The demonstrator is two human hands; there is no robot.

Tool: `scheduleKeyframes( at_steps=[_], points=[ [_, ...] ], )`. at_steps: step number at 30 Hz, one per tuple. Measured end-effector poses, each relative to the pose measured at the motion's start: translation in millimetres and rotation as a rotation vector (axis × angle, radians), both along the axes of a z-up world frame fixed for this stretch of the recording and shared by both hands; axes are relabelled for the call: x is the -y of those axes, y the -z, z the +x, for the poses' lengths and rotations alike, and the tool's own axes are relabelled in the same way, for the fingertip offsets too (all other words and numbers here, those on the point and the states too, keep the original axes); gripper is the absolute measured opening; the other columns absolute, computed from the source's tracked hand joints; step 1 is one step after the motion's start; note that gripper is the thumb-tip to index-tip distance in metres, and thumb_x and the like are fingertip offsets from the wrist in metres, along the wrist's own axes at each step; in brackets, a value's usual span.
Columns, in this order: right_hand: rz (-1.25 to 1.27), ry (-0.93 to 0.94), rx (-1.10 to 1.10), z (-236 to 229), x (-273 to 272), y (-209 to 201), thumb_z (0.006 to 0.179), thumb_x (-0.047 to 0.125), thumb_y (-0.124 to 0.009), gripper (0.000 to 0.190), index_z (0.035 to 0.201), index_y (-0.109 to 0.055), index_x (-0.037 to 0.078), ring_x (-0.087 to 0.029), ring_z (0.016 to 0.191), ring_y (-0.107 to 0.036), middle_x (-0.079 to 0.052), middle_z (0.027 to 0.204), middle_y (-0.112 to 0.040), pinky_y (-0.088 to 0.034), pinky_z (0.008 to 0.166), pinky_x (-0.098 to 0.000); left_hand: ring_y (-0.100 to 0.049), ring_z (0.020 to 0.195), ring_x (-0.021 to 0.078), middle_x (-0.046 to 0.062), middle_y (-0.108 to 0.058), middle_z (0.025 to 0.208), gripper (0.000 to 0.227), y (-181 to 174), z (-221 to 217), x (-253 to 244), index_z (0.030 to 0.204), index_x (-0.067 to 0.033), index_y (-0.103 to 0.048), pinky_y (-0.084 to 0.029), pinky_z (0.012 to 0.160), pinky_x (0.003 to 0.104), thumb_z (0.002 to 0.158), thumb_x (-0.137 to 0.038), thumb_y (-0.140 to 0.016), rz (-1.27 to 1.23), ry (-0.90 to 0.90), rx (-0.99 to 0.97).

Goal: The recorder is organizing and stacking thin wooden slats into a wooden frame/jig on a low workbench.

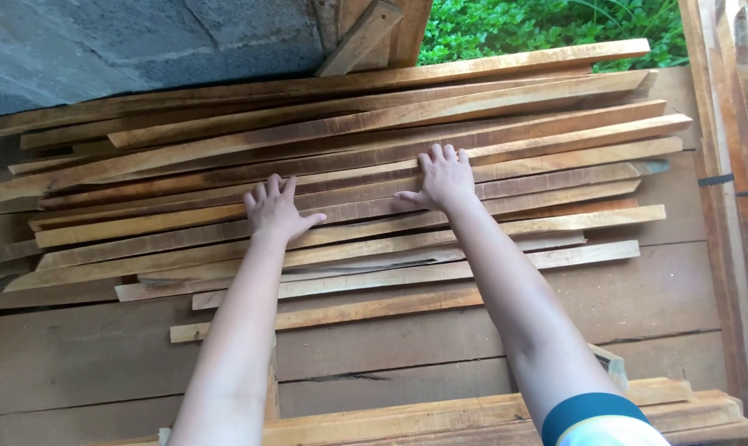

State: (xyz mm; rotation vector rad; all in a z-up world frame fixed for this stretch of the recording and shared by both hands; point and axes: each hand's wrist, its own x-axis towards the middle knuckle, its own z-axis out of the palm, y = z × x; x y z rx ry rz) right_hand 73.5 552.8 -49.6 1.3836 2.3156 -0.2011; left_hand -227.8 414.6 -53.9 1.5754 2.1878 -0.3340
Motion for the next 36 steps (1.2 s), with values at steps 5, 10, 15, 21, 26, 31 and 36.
scheduleKeyframes(
  at_steps=[5, 10, 15, 21, 26, 31, 36],
  points=[
    [-0.067, 0.027, -0.04, 1, -9, 11, 0.075, 0.087, -0.059, 0.097, 0.14, -0.055, 0.016, -0.029, 0.139, -0.045, -0.007, 0.148, -0.049, -0.032, 0.117, -0.0545, -0.03, 0.149, 0.0341, 0.005, -0.03, 0.164, 0.097, 46, -17, -10, 0.154, -0.0171, -0.04, -0.017, 0.121, 0.059, 0.077, -0.069, -0.067, -0.077, -0.03, 0.072],
    [-0.044, -0.014, 0.013, -2, -7, 6, 0.077, 0.09, -0.053, 0.096, 0.142, -0.052, 0.019, -0.027, 0.135, -0.051, -0.004, 0.147, -0.052, -0.042, 0.109, -0.0468, -0.033, 0.151, 0.0314, 0.006, -0.036, 0.165, 0.095, 27, -16, -22, 0.148, -0.013, -0.042, -0.004, 0.124, 0.065, 0.075, -0.067, -0.068, -0.124, -0.027, 0.098],
    [0.058, -0.151, -0.084, 11, 5, 16, 0.073, 0.086, -0.062, 0.077, 0.118, -0.057, 0.023, -0.026, 0.127, -0.054, -0.002, 0.122, -0.062, -0.037, 0.11, -0.0463, -0.041, 0.144, 0.032, 0.01, -0.049, 0.151, 0.094, -4, -1, -2, 0.15, -0.0134, -0.041, -0.015, 0.124, 0.059, 0.079, -0.064, -0.074, -0.059, 0.003, 0.104],
    [0.086, -0.134, -0.274, 38, 36, 30, 0.084, 0.056, -0.068, 0.041, 0.111, -0.054, 0.029, -0.02, 0.113, -0.064, 0.006, 0.111, -0.066, -0.051, 0.096, -0.0396, -0.057, 0.124, 0.0219, -0.005, -0.062, 0.121, 0.056, 84, -28, 35, 0.117, -0.0274, -0.056, -0.035, 0.113, 0.049, 0.074, -0.049, -0.083, 0.209, 0.103, 0.032],
    [-0.011, -0.102, -0.21, 61, 82, 4, 0.081, 0.052, -0.074, 0.048, 0.114, -0.054, 0.024, -0.026, 0.121, -0.062, 0.0, 0.122, -0.067, -0.055, 0.092, -0.0445, -0.063, 0.12, 0.0233, -0.003, -0.07, 0.116, 0.052, 12, 1, 86, 0.115, -0.0262, -0.059, -0.038, 0.109, 0.047, 0.075, -0.05, -0.081, 0.154, 0.1, 0.089],
    [0.005, -0.031, -0.303, 83, 148, -102, 0.076, 0.06, -0.072, 0.051, 0.114, -0.059, 0.029, -0.031, 0.097, -0.074, -0.002, 0.098, -0.075, -0.055, 0.087, -0.046, -0.069, 0.116, 0.0229, 0.0, -0.076, 0.111, 0.047, -104, 27, 144, 0.117, -0.0307, -0.066, -0.044, 0.102, 0.041, 0.076, -0.049, -0.077, 0.143, 0.015, 0.186],
    [0.089, 0.0, -0.456, 98, 228, -216, 0.069, 0.068, -0.078, 0.057, 0.106, -0.076, 0.025, -0.042, 0.089, -0.075, -0.017, 0.088, -0.079, -0.058, 0.086, -0.0489, -0.072, 0.105, 0.022, -0.005, -0.078, 0.102, 0.038, -202, 62, 218, 0.107, -0.0331, -0.071, -0.05, 0.095, 0.039, 0.071, -0.046, -0.074, 0.346, 0.118, 0.109]
  ],
)
